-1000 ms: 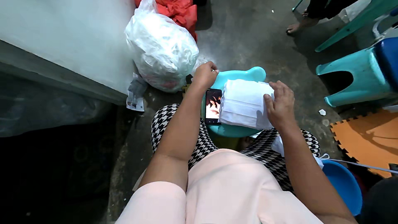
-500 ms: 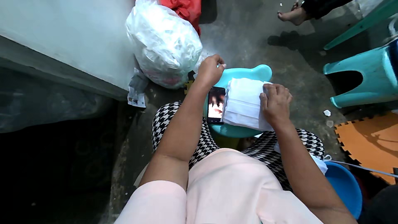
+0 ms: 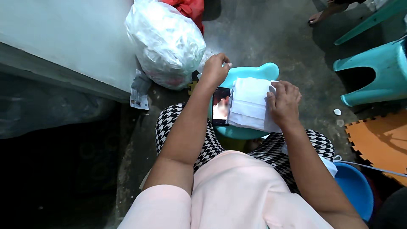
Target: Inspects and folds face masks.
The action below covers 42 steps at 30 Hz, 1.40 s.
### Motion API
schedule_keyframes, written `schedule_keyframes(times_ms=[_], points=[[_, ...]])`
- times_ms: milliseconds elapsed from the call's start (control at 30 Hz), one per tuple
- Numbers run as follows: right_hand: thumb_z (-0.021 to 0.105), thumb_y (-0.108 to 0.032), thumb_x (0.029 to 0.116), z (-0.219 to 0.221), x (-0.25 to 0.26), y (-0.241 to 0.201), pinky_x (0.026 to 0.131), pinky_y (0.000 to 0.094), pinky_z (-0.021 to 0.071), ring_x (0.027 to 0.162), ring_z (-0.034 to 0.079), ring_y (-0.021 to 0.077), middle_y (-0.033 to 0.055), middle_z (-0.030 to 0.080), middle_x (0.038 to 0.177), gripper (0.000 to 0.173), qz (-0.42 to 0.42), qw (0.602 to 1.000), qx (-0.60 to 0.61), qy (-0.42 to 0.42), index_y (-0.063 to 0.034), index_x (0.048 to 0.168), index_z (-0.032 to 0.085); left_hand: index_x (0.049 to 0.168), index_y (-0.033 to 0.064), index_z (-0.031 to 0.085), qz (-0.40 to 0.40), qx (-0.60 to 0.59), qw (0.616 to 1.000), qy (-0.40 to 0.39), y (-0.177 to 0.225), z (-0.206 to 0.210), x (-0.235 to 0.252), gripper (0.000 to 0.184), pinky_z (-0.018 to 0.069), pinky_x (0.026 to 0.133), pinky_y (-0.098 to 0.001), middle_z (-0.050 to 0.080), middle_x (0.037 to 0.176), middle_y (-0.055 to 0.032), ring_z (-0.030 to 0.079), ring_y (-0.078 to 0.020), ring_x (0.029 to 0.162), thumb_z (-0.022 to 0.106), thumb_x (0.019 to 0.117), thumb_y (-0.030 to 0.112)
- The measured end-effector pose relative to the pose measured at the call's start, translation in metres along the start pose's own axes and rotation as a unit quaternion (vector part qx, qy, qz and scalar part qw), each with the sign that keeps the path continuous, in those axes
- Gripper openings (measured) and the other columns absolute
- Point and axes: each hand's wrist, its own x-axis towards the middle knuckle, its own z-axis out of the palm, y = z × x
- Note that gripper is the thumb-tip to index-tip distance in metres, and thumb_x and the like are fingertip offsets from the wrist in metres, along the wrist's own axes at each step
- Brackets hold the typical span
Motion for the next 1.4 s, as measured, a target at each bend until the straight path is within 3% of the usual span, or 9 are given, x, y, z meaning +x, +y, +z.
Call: schedule_keyframes(times_ms=[200, 400, 767, 1033, 1400], points=[[0.036, -0.037, 0.1076, 0.002, -0.004, -0.004, 0.111, 0.0686, 0.0302, 0.138, 0.043, 0.0481, 0.0261, 0.048, 0.148, 0.052, -0.009, 1.0, -0.006, 0.012, -0.0035, 0.143, 0.054, 0.125, 0.0027, 0.066, 0.006, 0.004, 1.0, 0.002, 0.0, 0.001, 0.0, 0.03, 0.0475, 0.104, -0.0484, 0.066, 0.126, -0.0174, 0.062, -0.0309, 0.12, 0.058, 0.104, 0.022], [0.029, -0.051, 0.1072, 0.019, -0.009, -0.001, 0.118, 0.0682, 0.0197, 0.149, 0.034, 0.0421, 0.023, 0.042, 0.157, 0.066, -0.019, 0.999, -0.031, -0.012, -0.0043, 0.151, 0.046, 0.126, 0.0037, 0.066, 0.001, 0.01, 1.0, -0.005, 0.002, 0.0, -0.002, 0.03, 0.0477, 0.103, -0.0484, 0.066, 0.126, -0.0167, 0.063, -0.0303, 0.118, 0.057, 0.1044, 0.023], [0.023, -0.054, 0.1064, 0.028, -0.013, 0.001, 0.118, 0.0679, 0.0192, 0.15, 0.034, 0.0399, 0.021, 0.042, 0.158, 0.071, -0.021, 0.999, -0.048, -0.01, -0.0055, 0.153, 0.045, 0.126, 0.0051, 0.066, -0.001, 0.014, 1.0, -0.008, 0.002, 0.002, -0.002, 0.029, 0.0471, 0.105, -0.0482, 0.066, 0.128, -0.016, 0.062, -0.0302, 0.121, 0.057, 0.1045, 0.023], [0.026, -0.052, 0.107, 0.025, -0.013, 0.0, 0.117, 0.0684, 0.0213, 0.149, 0.035, 0.0409, 0.022, 0.043, 0.157, 0.068, -0.026, 0.999, -0.043, -0.012, -0.0043, 0.152, 0.046, 0.126, 0.0038, 0.065, -0.002, 0.012, 1.0, -0.007, 0.003, 0.003, -0.004, 0.029, 0.0484, 0.103, -0.0492, 0.066, 0.127, -0.0172, 0.063, -0.031, 0.117, 0.058, 0.1041, 0.022], [0.026, -0.053, 0.1074, -0.024, -0.012, 0.012, 0.119, 0.0679, 0.0201, 0.151, 0.029, 0.0424, 0.0233, 0.034, 0.161, 0.069, 0.005, 1.0, 0.013, 0.028, -0.0051, 0.153, 0.042, 0.125, 0.0041, 0.066, 0.0, 0.007, 1.0, 0.0, 0.003, 0.002, -0.005, 0.029, 0.0478, 0.104, -0.0489, 0.066, 0.125, -0.0175, 0.062, -0.0309, 0.12, 0.059, 0.1037, 0.023]])
